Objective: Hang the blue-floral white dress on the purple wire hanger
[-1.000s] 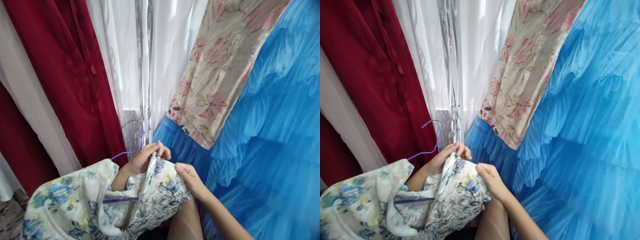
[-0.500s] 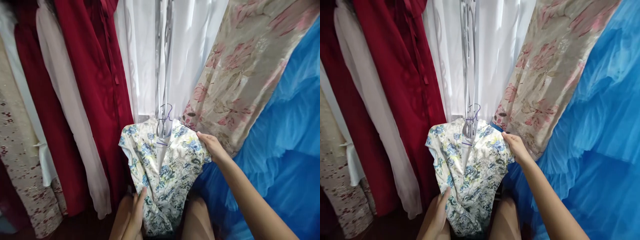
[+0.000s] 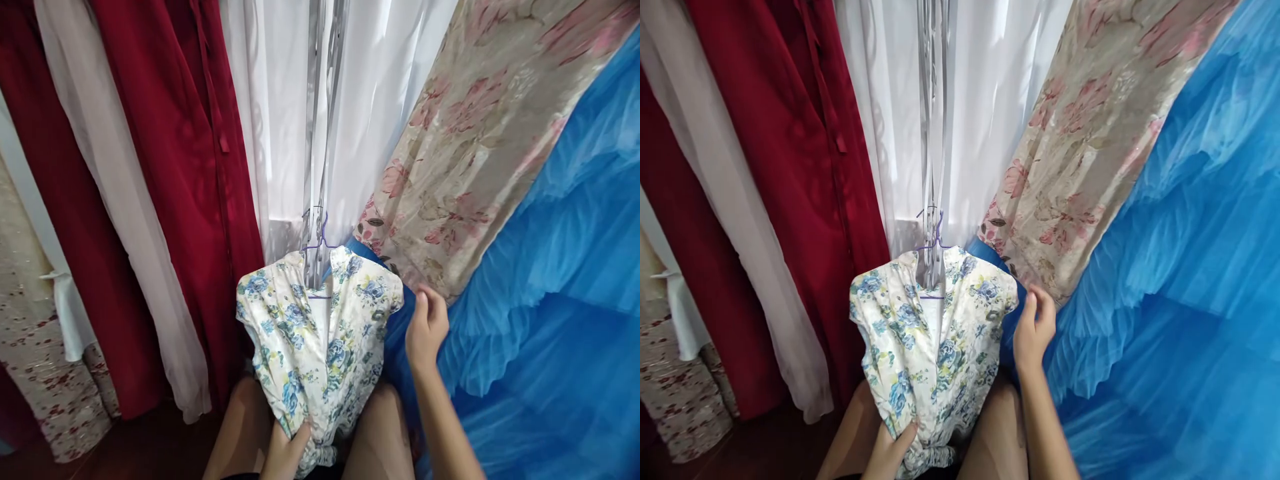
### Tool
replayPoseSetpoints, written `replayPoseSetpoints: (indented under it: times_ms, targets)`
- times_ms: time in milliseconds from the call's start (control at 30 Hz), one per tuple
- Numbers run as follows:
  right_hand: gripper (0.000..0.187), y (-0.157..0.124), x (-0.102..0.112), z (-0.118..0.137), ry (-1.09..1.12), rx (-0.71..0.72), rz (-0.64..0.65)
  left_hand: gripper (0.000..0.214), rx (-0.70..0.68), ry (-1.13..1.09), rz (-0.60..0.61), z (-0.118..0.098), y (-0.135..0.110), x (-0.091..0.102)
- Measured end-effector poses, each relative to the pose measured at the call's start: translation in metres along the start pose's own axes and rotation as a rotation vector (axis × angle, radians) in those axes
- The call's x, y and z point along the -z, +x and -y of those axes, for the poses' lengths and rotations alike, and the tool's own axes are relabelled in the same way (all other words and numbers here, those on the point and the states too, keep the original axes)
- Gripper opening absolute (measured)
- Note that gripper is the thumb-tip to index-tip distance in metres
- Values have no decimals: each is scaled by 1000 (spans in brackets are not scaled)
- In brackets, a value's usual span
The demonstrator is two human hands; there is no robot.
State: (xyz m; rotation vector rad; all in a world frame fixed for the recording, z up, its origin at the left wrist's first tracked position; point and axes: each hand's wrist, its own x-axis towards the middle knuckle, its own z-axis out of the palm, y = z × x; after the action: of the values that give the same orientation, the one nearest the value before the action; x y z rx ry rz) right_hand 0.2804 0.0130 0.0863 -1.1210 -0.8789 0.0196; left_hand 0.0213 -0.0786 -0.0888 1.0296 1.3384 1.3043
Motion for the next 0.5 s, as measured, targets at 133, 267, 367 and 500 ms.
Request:
replayPoseSetpoints:
  times_ms: [133,267,367,500]
  targets:
    - [38,-123,11,-17,192,-375,290,42,-25,67,100,-4,0,3]
    - [47,-186,1,-15,294,-585,855,46,-71,119,136,-7,8,14]
    - [40,-176,-9,-8,196,-564,925,50,-77,159,82,-2,7,21]
    - [40,-158,-17,-4,149,-518,935,52,-39,166,47,4,-3,19]
